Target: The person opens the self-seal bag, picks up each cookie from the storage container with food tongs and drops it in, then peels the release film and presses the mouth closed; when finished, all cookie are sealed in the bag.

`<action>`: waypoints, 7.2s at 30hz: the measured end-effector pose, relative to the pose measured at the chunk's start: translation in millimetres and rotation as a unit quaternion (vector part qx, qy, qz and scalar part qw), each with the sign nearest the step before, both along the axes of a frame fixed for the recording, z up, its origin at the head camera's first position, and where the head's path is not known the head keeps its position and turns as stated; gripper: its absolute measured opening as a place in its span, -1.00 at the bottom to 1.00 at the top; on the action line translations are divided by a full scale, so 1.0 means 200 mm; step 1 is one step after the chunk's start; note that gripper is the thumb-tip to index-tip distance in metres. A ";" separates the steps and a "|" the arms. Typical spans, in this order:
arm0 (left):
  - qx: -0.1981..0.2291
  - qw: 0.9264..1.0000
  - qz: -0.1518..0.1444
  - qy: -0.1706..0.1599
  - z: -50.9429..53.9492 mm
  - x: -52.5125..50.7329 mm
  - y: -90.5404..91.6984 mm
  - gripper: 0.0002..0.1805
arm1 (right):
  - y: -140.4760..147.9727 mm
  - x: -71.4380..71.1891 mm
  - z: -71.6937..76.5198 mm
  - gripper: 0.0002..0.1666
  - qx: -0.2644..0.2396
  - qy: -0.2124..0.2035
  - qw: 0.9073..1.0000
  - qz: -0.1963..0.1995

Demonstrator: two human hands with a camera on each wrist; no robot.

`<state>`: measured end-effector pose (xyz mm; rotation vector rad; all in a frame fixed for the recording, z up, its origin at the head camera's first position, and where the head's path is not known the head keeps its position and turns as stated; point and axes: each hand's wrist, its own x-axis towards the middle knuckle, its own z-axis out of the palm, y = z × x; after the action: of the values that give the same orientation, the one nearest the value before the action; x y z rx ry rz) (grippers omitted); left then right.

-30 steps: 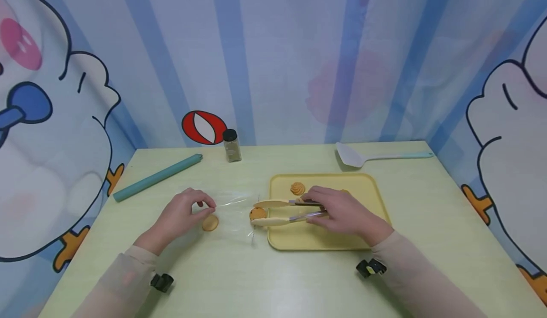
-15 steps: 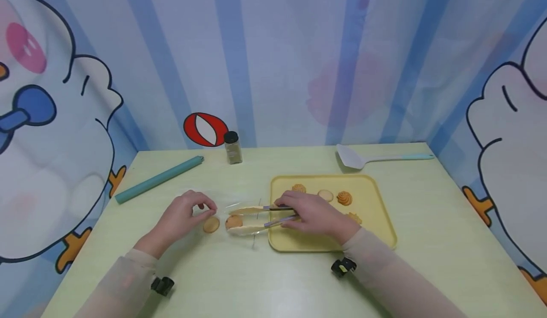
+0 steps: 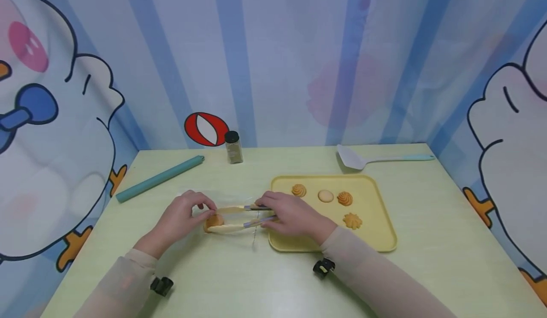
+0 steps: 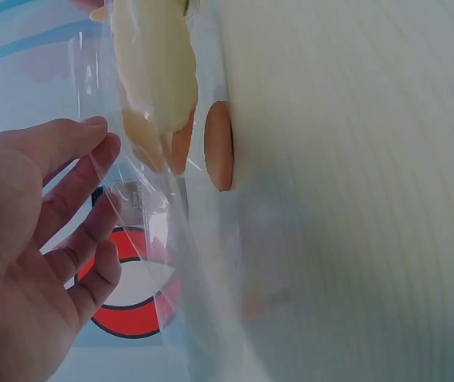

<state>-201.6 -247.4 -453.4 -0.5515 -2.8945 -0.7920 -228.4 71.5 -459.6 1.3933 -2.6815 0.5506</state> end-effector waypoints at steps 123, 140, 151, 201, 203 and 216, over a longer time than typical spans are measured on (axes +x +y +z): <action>0.005 0.999 0.026 -0.042 -0.01 -0.01 0.02 -0.90 | 1.17 0.28 0.09 -0.48 -0.009 -0.042 0.983 -0.179; 0.010 0.999 0.023 -0.033 -0.01 -0.01 0.01 -0.89 | 0.74 0.12 0.08 -0.48 -0.049 -0.006 0.996 -0.075; 0.010 1.000 0.018 -0.021 0.01 -0.02 0.00 -0.91 | 0.50 0.05 0.03 -0.51 -0.014 -0.009 0.999 -0.041; 0.040 0.999 -0.005 0.010 0.00 0.00 -0.02 -0.91 | -0.01 -0.01 -0.01 -0.45 -0.008 -0.019 1.000 0.003; 0.040 0.999 -0.005 0.010 0.00 0.00 -0.02 -0.90 | 0.01 0.00 0.00 -0.45 -0.011 -0.022 1.000 -0.004; 0.030 0.999 0.023 -0.029 -0.02 0.02 -0.03 -0.91 | 0.33 0.06 -0.03 -0.40 -0.012 -0.025 0.997 -0.066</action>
<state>-198.3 -252.7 -457.8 -0.4627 -2.9134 -0.9006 -215.6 137.1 -466.5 1.2000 -2.7697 0.6111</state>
